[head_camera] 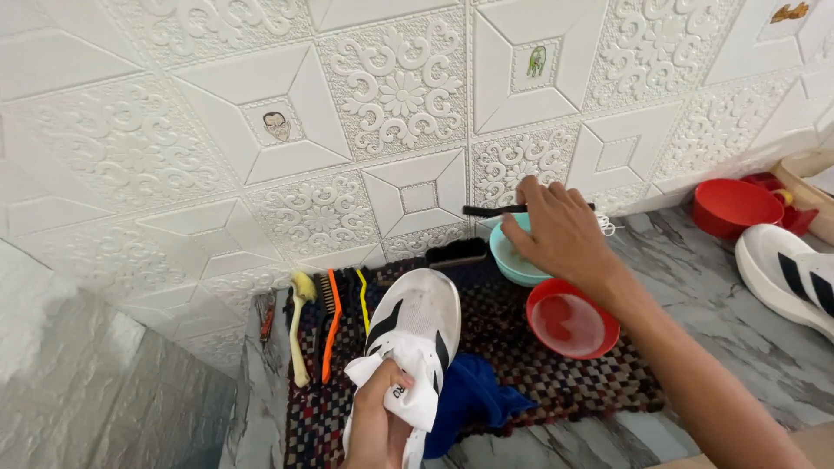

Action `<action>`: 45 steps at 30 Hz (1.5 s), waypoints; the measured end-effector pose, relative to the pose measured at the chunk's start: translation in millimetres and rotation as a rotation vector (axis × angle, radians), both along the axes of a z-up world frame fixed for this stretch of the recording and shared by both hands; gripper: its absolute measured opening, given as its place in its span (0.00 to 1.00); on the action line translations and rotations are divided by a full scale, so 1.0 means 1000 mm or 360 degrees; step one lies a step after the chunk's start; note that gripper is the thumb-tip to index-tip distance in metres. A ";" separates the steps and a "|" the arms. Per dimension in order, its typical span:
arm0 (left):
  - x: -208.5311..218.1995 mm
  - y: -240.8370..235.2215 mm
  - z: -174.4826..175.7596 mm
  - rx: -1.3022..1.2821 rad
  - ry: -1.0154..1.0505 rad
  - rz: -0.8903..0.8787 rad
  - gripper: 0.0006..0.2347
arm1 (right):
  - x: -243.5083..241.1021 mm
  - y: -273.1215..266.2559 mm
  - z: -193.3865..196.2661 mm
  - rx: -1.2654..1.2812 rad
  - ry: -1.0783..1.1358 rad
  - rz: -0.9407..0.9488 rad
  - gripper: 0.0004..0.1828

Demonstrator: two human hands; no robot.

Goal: The person scrubs a white sneaker with black stripes using a small brush dipped in soapy water from a red bowl, then switches to a larger orange brush to continue scrubbing the upper and side panels. The shoe is held in one hand while the other hand scrubs, and the process is repeated across different areas of the shoe.

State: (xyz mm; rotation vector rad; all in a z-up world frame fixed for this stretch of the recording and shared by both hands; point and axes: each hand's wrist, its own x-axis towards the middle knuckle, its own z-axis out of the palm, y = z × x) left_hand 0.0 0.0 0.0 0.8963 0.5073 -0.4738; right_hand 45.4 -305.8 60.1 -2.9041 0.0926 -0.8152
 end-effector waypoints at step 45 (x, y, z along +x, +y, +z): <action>-0.001 -0.011 0.011 0.0003 -0.0012 -0.0159 0.09 | -0.129 -0.069 -0.075 -0.0745 0.0178 0.0142 0.26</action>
